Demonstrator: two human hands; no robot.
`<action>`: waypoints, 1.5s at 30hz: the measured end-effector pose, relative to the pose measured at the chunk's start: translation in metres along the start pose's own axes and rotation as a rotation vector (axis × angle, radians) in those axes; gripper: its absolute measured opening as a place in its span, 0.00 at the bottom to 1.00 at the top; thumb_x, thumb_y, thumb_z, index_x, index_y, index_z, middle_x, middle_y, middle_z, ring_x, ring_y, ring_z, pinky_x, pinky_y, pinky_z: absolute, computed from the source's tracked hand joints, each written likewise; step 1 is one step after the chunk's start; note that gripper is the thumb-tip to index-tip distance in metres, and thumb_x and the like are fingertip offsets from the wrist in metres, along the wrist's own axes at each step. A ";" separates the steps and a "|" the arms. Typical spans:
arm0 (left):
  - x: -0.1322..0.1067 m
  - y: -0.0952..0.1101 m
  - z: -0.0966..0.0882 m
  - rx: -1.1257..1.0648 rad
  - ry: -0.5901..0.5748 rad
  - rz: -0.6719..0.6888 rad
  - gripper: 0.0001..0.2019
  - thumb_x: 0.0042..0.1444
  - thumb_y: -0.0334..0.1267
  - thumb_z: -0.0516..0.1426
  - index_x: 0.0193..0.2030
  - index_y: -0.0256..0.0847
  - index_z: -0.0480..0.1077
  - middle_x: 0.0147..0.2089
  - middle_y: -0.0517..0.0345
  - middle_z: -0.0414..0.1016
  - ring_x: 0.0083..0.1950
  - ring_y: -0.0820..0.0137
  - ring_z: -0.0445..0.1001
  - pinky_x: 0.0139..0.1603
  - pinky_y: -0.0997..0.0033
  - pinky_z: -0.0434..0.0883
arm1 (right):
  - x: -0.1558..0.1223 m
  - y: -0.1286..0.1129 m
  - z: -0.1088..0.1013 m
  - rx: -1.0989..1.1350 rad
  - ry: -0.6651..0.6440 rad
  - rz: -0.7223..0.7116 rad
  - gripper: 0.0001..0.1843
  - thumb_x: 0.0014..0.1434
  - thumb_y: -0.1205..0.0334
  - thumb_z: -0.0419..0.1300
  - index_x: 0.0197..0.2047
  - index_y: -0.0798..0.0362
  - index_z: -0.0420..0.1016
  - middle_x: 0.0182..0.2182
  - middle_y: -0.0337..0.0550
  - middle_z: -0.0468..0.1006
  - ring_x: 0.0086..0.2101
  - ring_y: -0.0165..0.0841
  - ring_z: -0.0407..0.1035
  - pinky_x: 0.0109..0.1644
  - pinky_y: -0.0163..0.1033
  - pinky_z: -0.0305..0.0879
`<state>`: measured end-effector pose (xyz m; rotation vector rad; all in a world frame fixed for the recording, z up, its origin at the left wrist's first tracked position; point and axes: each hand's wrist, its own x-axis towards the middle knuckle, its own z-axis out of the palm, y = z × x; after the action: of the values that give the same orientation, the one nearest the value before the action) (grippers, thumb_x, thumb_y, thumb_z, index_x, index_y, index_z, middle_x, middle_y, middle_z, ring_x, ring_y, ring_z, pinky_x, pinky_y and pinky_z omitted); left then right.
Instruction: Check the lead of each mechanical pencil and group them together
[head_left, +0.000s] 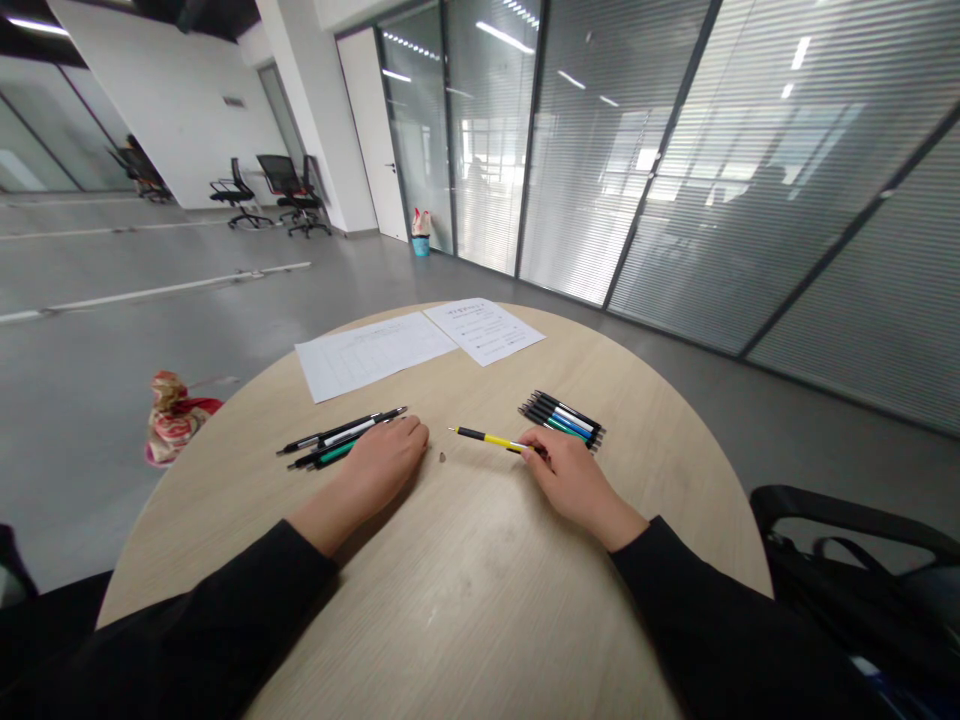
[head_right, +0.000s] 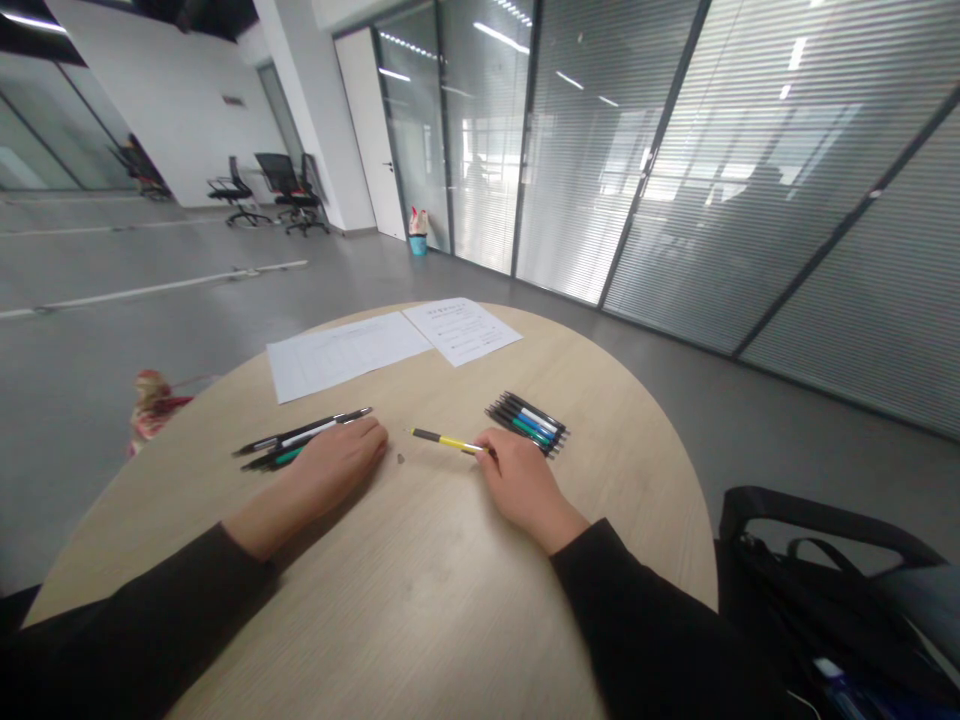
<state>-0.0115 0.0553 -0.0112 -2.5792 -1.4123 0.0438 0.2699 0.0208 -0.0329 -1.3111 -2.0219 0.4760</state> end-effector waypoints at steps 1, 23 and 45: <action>0.000 0.001 -0.002 0.023 -0.009 0.002 0.11 0.65 0.25 0.48 0.39 0.33 0.72 0.41 0.44 0.75 0.39 0.60 0.75 0.42 0.61 0.69 | 0.000 0.000 0.000 0.001 -0.003 -0.001 0.07 0.66 0.68 0.56 0.40 0.53 0.76 0.34 0.43 0.79 0.34 0.34 0.70 0.40 0.38 0.61; -0.001 0.006 -0.004 -0.015 0.150 0.038 0.08 0.64 0.29 0.50 0.35 0.36 0.69 0.36 0.47 0.74 0.38 0.60 0.73 0.39 0.62 0.70 | 0.000 -0.002 -0.001 0.019 -0.025 -0.002 0.07 0.65 0.69 0.56 0.40 0.53 0.76 0.36 0.43 0.80 0.36 0.35 0.71 0.41 0.38 0.61; -0.004 0.008 -0.005 -0.201 0.260 0.122 0.08 0.63 0.29 0.48 0.34 0.39 0.66 0.34 0.51 0.71 0.35 0.64 0.69 0.38 0.63 0.68 | 0.000 -0.002 -0.001 0.018 -0.039 -0.023 0.07 0.65 0.70 0.56 0.41 0.53 0.76 0.38 0.44 0.80 0.39 0.36 0.72 0.44 0.39 0.63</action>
<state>-0.0069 0.0468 -0.0076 -2.7050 -1.2210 -0.4203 0.2695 0.0202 -0.0311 -1.2757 -2.0581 0.5112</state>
